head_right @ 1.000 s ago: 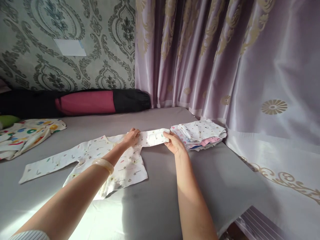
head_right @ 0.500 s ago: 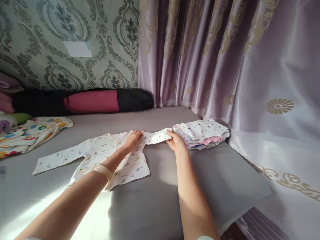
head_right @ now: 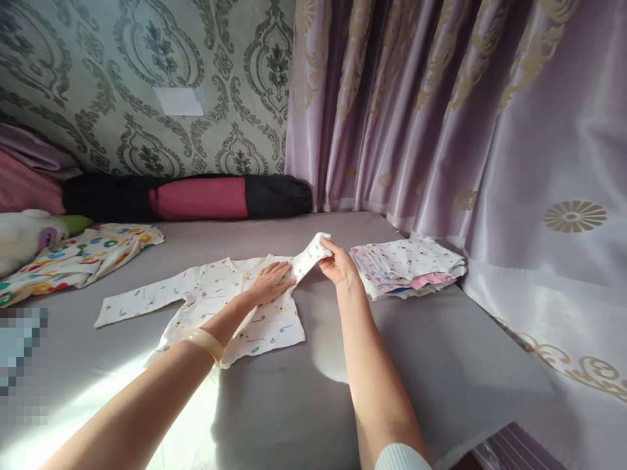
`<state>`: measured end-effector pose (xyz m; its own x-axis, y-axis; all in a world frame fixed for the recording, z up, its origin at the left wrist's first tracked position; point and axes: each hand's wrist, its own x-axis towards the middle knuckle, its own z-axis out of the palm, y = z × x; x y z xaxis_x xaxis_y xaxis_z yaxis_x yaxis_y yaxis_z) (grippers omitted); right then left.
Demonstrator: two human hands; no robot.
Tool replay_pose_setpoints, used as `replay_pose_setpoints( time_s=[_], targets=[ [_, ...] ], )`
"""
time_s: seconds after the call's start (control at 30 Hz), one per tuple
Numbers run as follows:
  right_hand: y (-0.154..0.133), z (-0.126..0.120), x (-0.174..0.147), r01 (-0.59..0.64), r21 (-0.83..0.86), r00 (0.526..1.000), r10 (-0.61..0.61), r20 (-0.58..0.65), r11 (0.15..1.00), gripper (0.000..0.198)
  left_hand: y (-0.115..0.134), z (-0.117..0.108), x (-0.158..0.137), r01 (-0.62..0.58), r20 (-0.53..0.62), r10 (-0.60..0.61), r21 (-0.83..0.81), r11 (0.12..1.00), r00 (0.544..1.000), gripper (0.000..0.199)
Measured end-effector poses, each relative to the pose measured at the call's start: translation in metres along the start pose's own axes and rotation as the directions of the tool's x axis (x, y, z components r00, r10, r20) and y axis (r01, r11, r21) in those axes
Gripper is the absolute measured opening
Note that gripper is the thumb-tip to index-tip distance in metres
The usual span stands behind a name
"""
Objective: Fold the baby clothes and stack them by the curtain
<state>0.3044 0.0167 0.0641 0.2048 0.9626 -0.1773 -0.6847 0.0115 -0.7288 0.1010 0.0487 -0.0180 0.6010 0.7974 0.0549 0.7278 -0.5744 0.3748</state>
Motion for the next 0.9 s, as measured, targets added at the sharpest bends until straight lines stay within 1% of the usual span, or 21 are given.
replay_pose_setpoints(
  time_s=[0.2,0.37,0.47,0.53,0.6,0.73,0.9],
  targets=[
    [0.016,0.036,0.01,-0.094,0.1,0.995,0.093,0.019,0.99,0.016,0.005,-0.001,0.0,0.004,0.009,-0.005,0.052,0.999,1.0,0.06],
    [0.037,0.056,0.014,-0.171,0.136,0.982,0.158,0.1,0.976,0.015,0.01,-0.01,0.001,0.012,0.052,-0.016,0.082,0.997,0.999,0.058],
    [0.046,0.061,0.014,-0.241,0.171,0.967,0.221,0.126,0.955,0.013,0.009,-0.016,0.006,0.029,0.12,-0.045,0.13,0.991,0.992,0.064],
    [0.05,0.063,0.015,-0.273,0.194,0.96,0.256,0.11,0.942,0.012,0.007,-0.02,0.012,0.042,0.169,-0.069,0.159,0.986,0.983,0.072],
    [0.052,0.063,0.015,-0.288,0.207,0.957,0.275,0.093,0.935,0.012,0.005,-0.024,0.018,0.038,0.188,-0.071,0.172,0.984,0.98,0.079],
    [0.052,0.062,0.017,-0.296,0.201,0.955,0.285,0.084,0.934,0.012,0.003,-0.028,0.026,0.026,0.18,-0.059,0.179,0.984,0.982,0.083],
    [0.054,0.063,0.016,-0.288,0.122,0.957,0.282,0.065,0.95,0.011,-0.001,-0.029,0.028,0.028,0.131,-0.044,0.124,0.992,0.99,0.085]
  ],
)
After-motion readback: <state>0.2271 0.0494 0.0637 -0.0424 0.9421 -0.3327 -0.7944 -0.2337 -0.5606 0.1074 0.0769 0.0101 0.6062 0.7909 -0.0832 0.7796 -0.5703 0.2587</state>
